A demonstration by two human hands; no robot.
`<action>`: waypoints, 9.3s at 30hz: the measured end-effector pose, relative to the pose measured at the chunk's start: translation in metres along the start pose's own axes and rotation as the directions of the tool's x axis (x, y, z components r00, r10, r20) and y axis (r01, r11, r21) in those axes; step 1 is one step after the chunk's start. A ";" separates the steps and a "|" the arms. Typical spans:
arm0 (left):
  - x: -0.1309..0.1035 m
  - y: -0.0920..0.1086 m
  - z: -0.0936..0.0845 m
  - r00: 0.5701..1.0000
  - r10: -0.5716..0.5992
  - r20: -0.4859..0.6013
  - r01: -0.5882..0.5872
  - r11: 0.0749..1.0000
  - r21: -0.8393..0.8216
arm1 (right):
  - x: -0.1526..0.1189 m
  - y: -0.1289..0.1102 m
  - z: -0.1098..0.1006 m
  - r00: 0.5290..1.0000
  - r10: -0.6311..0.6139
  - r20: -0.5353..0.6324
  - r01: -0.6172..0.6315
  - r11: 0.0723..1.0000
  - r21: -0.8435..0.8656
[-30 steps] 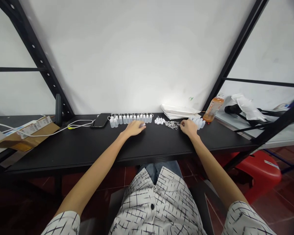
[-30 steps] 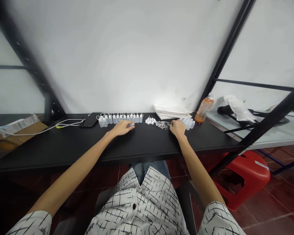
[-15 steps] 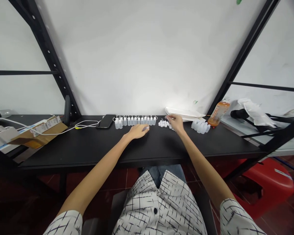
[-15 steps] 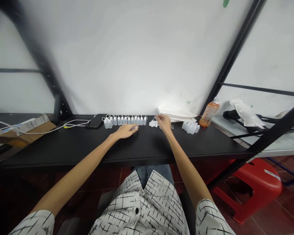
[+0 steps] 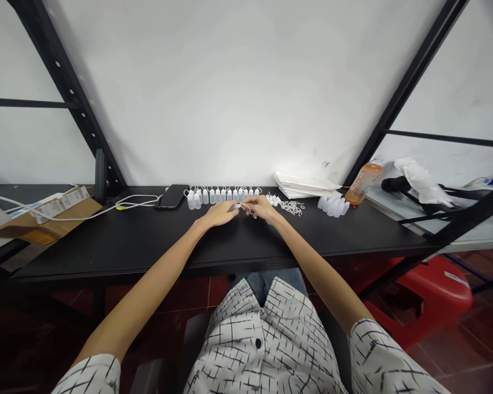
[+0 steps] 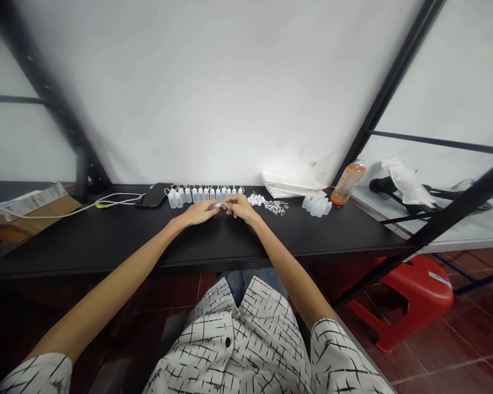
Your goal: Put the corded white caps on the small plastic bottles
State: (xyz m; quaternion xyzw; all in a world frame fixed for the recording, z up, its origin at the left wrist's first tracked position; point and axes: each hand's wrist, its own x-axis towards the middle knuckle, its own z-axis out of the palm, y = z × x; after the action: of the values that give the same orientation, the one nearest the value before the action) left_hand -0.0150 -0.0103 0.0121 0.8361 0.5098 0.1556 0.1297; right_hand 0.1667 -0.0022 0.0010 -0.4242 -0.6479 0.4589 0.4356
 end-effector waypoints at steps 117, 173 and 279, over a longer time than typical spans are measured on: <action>0.003 -0.003 0.004 0.992 -0.097 -0.085 0.040 0.859 -0.511 | -0.016 -0.005 0.009 0.971 -0.137 0.197 0.152 0.986 -0.063; -0.005 0.010 0.023 0.946 0.316 -0.076 -0.323 0.940 -0.109 | -0.023 0.012 -0.037 0.965 -0.025 0.260 -0.023 0.984 0.179; -0.005 0.006 0.026 0.902 0.168 -0.398 -0.259 0.948 -0.187 | -0.025 0.006 -0.020 0.990 -0.118 0.081 0.105 0.983 0.153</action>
State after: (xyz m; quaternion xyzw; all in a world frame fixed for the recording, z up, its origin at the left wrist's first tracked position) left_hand -0.0021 -0.0189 -0.0101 0.8204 0.4077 0.3857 0.1094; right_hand 0.1935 -0.0195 -0.0055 -0.3328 -0.6535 0.4993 0.4614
